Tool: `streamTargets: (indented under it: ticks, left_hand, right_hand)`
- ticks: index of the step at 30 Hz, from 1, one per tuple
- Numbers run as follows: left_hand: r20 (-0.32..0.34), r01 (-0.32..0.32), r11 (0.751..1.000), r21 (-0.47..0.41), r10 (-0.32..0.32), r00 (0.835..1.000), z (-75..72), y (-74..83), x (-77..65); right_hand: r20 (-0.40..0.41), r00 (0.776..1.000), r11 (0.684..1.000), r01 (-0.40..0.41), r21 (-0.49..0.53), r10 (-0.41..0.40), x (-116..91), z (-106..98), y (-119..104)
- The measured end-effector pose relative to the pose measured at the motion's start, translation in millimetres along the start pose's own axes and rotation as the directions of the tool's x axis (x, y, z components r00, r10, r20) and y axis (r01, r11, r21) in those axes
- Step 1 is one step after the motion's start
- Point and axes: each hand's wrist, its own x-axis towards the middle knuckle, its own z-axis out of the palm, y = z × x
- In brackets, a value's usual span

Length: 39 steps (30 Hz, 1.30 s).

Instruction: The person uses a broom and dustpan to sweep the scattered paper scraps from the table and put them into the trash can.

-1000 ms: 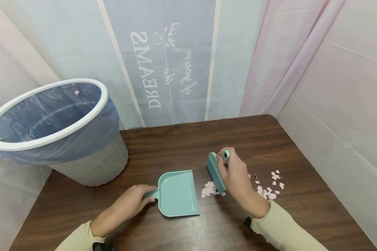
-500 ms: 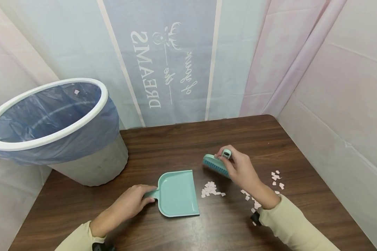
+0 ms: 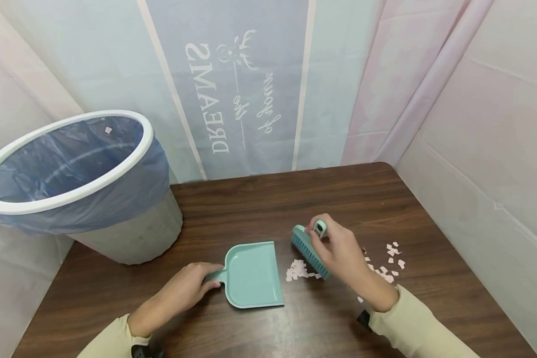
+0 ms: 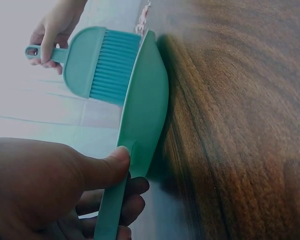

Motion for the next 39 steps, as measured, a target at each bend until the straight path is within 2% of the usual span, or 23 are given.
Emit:
streamTargets:
  ticks: [4,7,14,20,26,31,35,39]
  left_hand:
    - [0.001,0.009,1.000,0.001,-0.009,1.000,0.3,0.4,0.2]
    - [0.002,0.011,1.000,0.001,-0.011,1.000,0.1,1.1,0.5]
    - [-0.002,0.008,1.000,0.008,-0.008,1.000,0.1,1.6,1.7]
    - [0.003,0.005,1.000,0.006,-0.005,1.000,0.1,1.3,2.5]
    - [-0.004,0.004,1.000,0.010,-0.004,1.000,-0.1,1.2,2.2]
    - [0.017,0.018,1.000,0.013,-0.018,1.000,-2.0,2.7,2.2]
    - [0.027,0.032,0.999,0.011,-0.033,0.999,-4.8,3.6,2.6]
    - [0.027,0.038,0.999,0.008,-0.038,0.999,-5.1,3.2,3.4]
  right_hand:
    - [-0.060,0.998,0.988,-0.027,-0.155,0.018,-3.9,4.7,-6.4]
    - [-0.069,0.997,0.977,-0.038,-0.211,0.024,-6.3,11.0,-9.1]
    - [-0.119,0.993,0.982,-0.039,-0.184,0.017,-4.1,26.8,-14.8]
    - [-0.133,0.991,0.992,-0.016,-0.125,-0.001,2.7,25.2,-17.6]
    - [-0.084,0.996,0.991,0.021,-0.132,-0.032,8.5,15.9,-12.1]
    - [-0.023,0.999,0.991,0.022,-0.131,-0.026,3.3,15.6,-4.7]
    - [0.034,0.997,0.993,0.069,-0.093,-0.066,0.6,15.8,-0.2]
    - [0.118,0.986,0.993,0.118,-0.007,-0.116,0.4,14.3,-0.2]
